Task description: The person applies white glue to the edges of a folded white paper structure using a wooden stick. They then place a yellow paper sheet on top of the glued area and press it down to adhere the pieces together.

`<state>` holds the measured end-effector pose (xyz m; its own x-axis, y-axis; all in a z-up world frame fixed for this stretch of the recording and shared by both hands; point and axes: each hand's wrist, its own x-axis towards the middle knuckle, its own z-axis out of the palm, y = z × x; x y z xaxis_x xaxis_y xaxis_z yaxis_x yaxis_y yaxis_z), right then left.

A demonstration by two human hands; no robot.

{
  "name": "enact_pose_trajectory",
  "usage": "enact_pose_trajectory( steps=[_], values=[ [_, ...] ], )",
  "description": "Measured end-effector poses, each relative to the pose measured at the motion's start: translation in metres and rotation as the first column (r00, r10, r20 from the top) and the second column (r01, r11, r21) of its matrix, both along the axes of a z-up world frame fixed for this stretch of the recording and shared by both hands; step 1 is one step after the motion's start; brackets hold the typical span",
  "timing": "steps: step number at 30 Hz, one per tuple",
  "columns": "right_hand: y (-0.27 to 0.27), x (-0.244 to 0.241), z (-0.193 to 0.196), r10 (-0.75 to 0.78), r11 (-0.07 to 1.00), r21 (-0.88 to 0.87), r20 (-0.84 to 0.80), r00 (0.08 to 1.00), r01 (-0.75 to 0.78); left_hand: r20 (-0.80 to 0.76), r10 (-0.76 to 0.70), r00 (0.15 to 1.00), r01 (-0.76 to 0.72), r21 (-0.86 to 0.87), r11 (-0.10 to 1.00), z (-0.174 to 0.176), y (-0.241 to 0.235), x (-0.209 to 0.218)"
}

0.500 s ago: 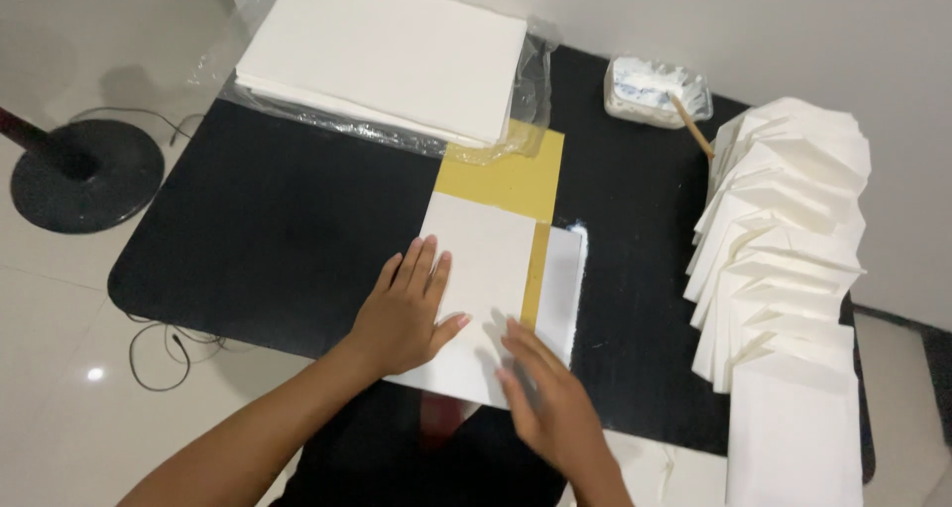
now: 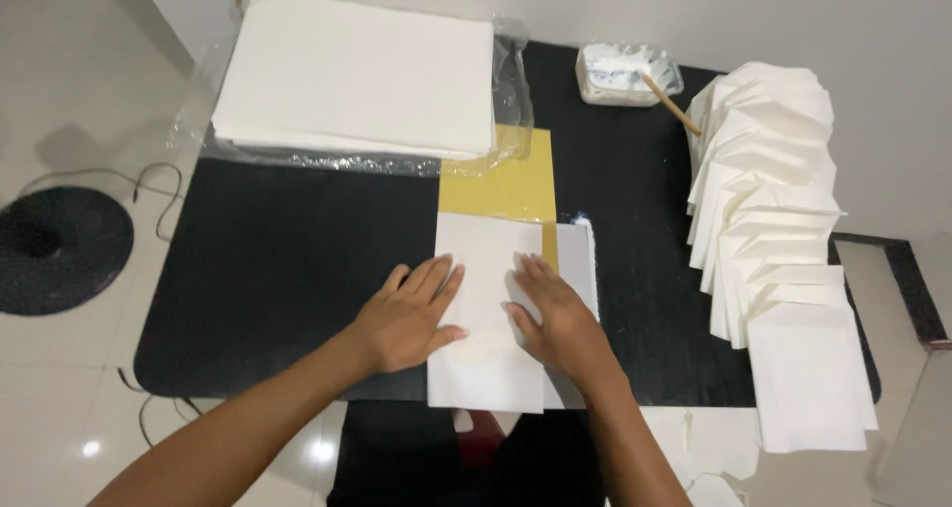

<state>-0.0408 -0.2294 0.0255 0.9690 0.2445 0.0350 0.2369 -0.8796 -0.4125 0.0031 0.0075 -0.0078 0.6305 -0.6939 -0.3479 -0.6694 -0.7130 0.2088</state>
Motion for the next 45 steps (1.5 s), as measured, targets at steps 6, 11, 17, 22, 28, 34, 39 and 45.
enact_pose_trajectory(
  steps=[6,11,17,22,28,34,39,45],
  values=[
    [0.001,0.027,0.007,-0.025,0.979,-0.201,-0.296,0.955,-0.036,0.092,0.034,0.995,-0.024,-0.115,0.993,-0.005,-0.003,-0.007],
    [-0.003,0.038,0.014,0.054,0.975,-0.185,-0.328,0.943,-0.121,0.031,0.05,0.998,-0.046,-0.1,0.994,-0.003,-0.002,-0.003],
    [-0.009,0.048,0.015,0.18,0.943,-0.208,-0.337,0.924,-0.26,0.132,0.121,0.984,-0.111,-0.079,0.991,-0.013,-0.001,-0.031],
    [-0.013,0.048,0.01,0.203,0.951,-0.173,-0.282,0.938,-0.258,0.219,0.223,0.95,-0.221,-0.032,0.975,-0.016,0.002,-0.093],
    [-0.035,0.058,-0.037,0.316,0.949,0.031,-0.154,0.936,-0.315,0.446,0.253,0.858,-0.132,-0.285,0.949,-0.042,0.026,-0.158],
    [-0.028,0.055,-0.029,0.271,0.952,-0.103,-0.157,0.95,-0.288,0.062,0.335,0.94,-0.263,-0.49,0.831,-0.01,0.026,-0.111],
    [-0.016,0.055,-0.016,0.085,0.98,-0.148,-0.288,0.954,-0.132,0.06,0.132,0.989,-0.116,-0.219,0.969,-0.02,0.017,-0.01],
    [-0.004,0.046,-0.003,-0.01,0.993,-0.116,-0.344,0.939,-0.032,-0.061,0.101,0.993,-0.095,0.083,0.992,0.016,0.002,0.03]
  ],
)
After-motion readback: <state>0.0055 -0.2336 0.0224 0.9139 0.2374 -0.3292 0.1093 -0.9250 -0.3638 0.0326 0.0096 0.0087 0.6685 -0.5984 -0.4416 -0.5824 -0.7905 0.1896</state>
